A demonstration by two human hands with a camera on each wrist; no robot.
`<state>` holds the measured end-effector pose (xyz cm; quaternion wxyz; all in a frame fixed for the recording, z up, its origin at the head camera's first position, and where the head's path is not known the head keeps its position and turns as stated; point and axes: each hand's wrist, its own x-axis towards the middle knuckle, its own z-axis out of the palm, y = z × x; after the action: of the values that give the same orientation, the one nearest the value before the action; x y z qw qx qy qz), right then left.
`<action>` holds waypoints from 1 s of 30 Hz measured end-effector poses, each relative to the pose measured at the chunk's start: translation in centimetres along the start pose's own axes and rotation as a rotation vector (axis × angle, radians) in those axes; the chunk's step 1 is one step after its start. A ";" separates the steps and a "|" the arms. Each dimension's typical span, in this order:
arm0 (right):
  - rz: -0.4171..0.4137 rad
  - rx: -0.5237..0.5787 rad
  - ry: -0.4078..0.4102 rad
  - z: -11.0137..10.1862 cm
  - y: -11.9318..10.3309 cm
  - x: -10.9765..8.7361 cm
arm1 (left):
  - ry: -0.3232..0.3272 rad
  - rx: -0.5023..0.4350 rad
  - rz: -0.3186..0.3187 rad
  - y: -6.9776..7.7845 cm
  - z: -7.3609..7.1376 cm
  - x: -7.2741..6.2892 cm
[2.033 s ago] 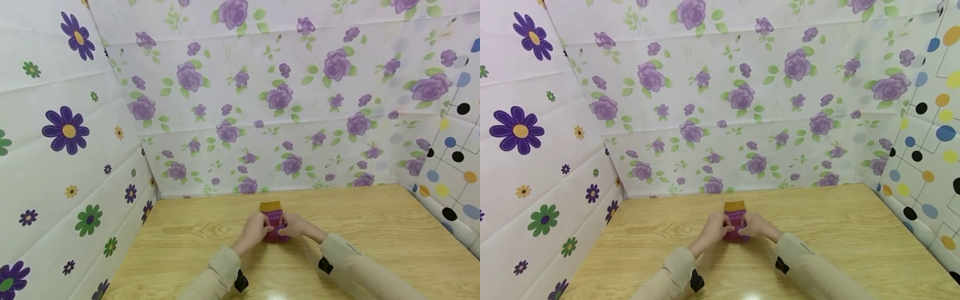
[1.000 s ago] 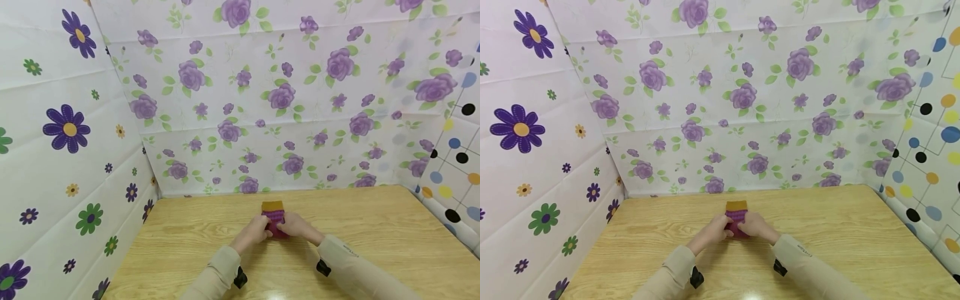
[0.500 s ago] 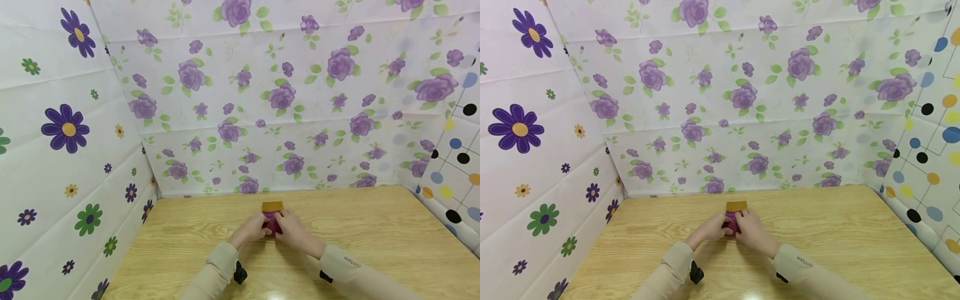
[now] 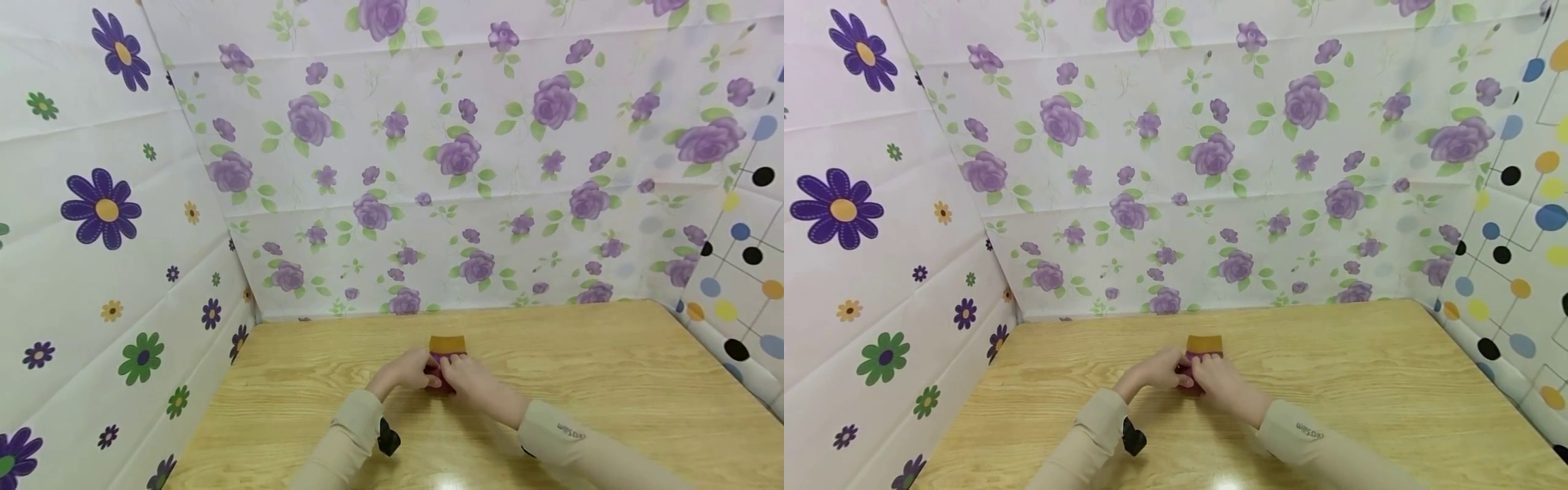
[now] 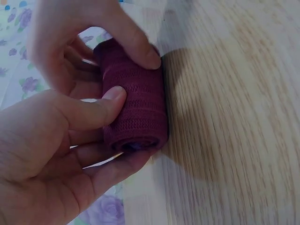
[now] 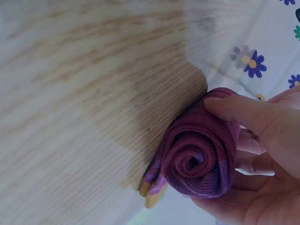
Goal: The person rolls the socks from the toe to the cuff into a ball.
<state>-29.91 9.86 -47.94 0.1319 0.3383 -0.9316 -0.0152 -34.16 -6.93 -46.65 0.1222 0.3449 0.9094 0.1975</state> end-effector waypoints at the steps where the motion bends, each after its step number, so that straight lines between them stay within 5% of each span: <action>1: 0.002 0.000 -0.007 0.1 -0.1 0.0 | -0.004 0.000 0.010 0.0 0.0 0.0; 22: -0.044 0.032 0.046 1.0 0.1 -0.7 | -0.037 -0.134 -0.119 0.0 0.1 -0.7; 30: -0.086 0.084 0.047 0.5 0.9 -0.3 | 0.027 -0.208 -0.167 -0.1 0.2 -0.7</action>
<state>-30.40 10.69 -48.38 0.1387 0.3837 -0.9126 0.0264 -33.65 -7.37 -46.78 0.1609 0.2510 0.9111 0.2847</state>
